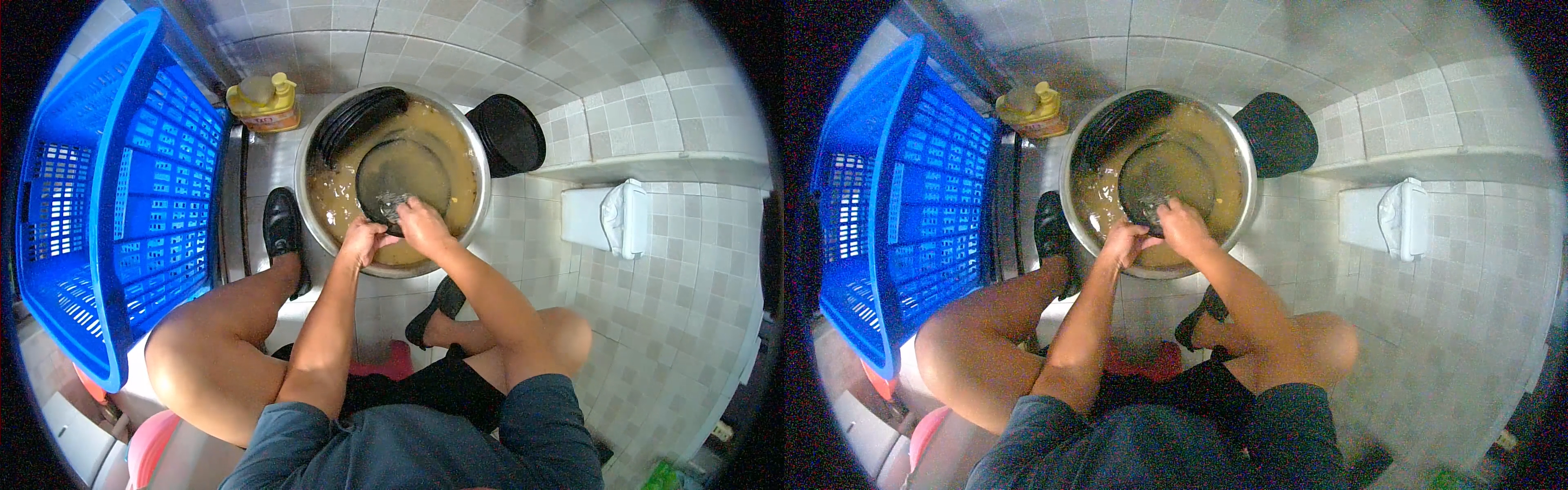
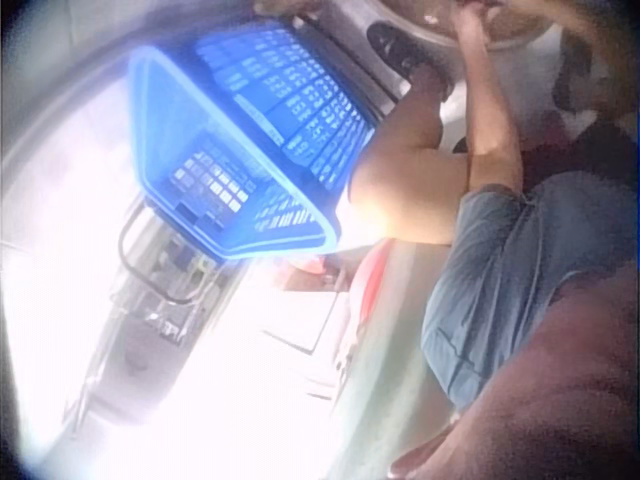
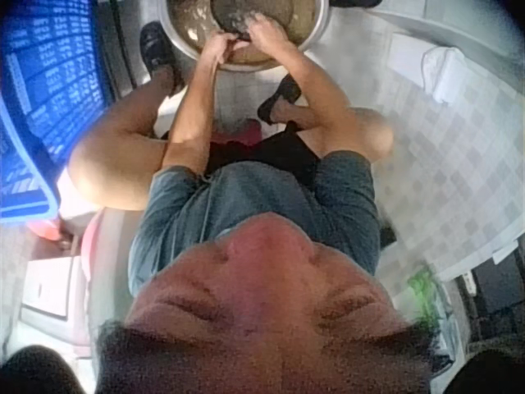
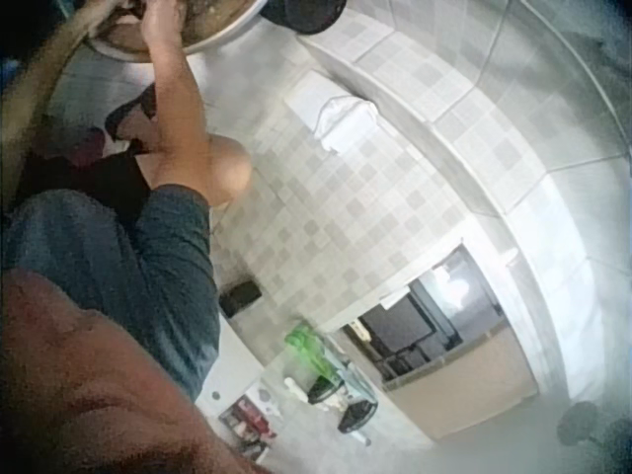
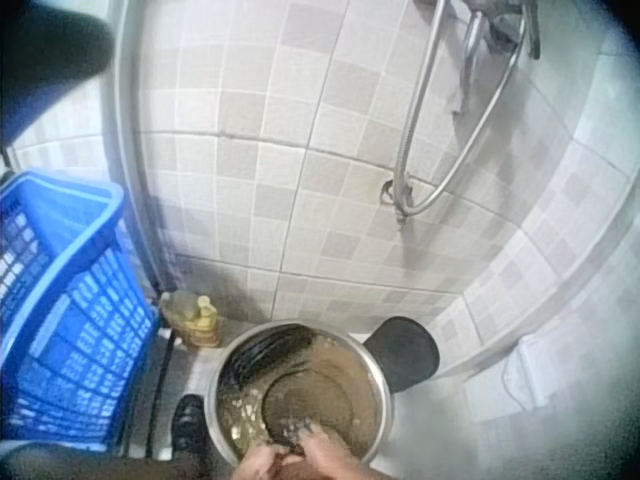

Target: The person scrubs several round black lids using a steel wool pad in a large basin of water, then places them into a blue plastic basket.

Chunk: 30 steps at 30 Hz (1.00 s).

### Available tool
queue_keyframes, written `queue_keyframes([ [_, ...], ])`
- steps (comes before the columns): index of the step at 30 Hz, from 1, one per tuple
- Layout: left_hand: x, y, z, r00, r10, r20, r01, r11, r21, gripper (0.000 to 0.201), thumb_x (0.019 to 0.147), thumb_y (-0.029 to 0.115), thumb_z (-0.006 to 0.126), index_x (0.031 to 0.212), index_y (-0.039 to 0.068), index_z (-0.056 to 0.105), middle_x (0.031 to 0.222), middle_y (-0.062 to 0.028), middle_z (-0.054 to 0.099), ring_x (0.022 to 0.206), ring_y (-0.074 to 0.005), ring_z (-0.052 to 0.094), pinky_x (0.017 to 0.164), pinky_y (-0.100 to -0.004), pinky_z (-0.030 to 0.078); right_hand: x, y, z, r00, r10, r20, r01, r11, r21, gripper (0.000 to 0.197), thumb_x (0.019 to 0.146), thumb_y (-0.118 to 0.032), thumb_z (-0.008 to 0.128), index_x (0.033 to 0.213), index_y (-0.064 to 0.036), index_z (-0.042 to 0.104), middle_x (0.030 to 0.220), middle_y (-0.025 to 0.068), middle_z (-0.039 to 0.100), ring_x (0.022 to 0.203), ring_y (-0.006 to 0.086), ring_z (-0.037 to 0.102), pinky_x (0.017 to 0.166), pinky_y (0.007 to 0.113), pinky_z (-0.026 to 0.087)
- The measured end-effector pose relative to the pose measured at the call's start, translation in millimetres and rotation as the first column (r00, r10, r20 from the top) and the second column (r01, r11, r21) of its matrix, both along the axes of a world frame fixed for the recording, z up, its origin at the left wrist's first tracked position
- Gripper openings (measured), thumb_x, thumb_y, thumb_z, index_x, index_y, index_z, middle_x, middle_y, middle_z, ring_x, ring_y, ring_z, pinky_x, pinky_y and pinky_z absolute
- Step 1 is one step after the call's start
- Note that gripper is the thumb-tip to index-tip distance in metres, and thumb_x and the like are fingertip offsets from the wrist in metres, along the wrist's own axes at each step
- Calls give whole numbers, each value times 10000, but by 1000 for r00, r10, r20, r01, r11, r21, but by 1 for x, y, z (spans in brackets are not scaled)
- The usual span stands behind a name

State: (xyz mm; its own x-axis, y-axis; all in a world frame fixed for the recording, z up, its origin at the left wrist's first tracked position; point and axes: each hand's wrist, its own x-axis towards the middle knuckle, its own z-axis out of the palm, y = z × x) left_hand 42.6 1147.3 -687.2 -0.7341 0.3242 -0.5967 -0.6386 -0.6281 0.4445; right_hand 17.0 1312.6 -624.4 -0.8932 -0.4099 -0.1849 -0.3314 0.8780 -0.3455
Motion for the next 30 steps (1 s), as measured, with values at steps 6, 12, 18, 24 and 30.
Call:
queue_keyframes([
  [6, -3, 2, 23, 998, 7, 56, 5, 978, -211, 373, 806, -113, 471, 1176, -132, 512, 1156, -245, 617, 941, -333, 678, 745, -399, 628, -53, 17, -15, 979, -185, -91, 198, 966, 167, 160, 844, -24, 563, 990, 10, 618, 1051, 235, 585, 933, 402, 648, 811, 482, 550],
  [12, -6, 5, 25, 998, -33, 44, 40, 982, -185, 421, 792, -126, 466, 1211, -116, 493, 1186, -232, 600, 983, -337, 653, 761, -421, 631, -109, 8, -36, 947, -264, -183, 282, 956, 77, 148, 868, -45, 536, 954, -3, 649, 1054, 220, 597, 945, 394, 643, 813, 481, 542],
  [18, -4, -2, 25, 998, -54, 20, 56, 990, -130, 448, 787, -151, 457, 1231, -96, 467, 1199, -212, 575, 991, -324, 641, 797, -428, 620, -94, -52, -38, 961, -140, -238, 92, 975, -204, 176, 831, -50, 566, 950, -22, 691, 1031, 198, 620, 965, 387, 627, 857, 462, 524],
  [24, 0, -22, -9, 989, -140, -39, 140, 990, -10, 353, 689, -193, 445, 1010, -81, 541, 860, -102, 579, 766, -198, 632, 905, -467, 581, -48, -70, -10, 994, 70, 82, -52, 976, -211, 207, 851, -111, 616, 1018, -14, 692, 1005, 172, 632, 965, 366, 619, 845, 442, 515],
  [30, -1, -10, -3, 996, -93, 2, 93, 995, 47, 215, 781, -120, 493, 981, -102, 570, 923, -172, 647, 820, -292, 678, 820, -437, 608, 3, -5, 12, 972, 120, 203, -108, 992, -71, 133, 816, -67, 617, 900, 1, 695, 987, 188, 638, 949, 364, 639, 839, 441, 524],
])
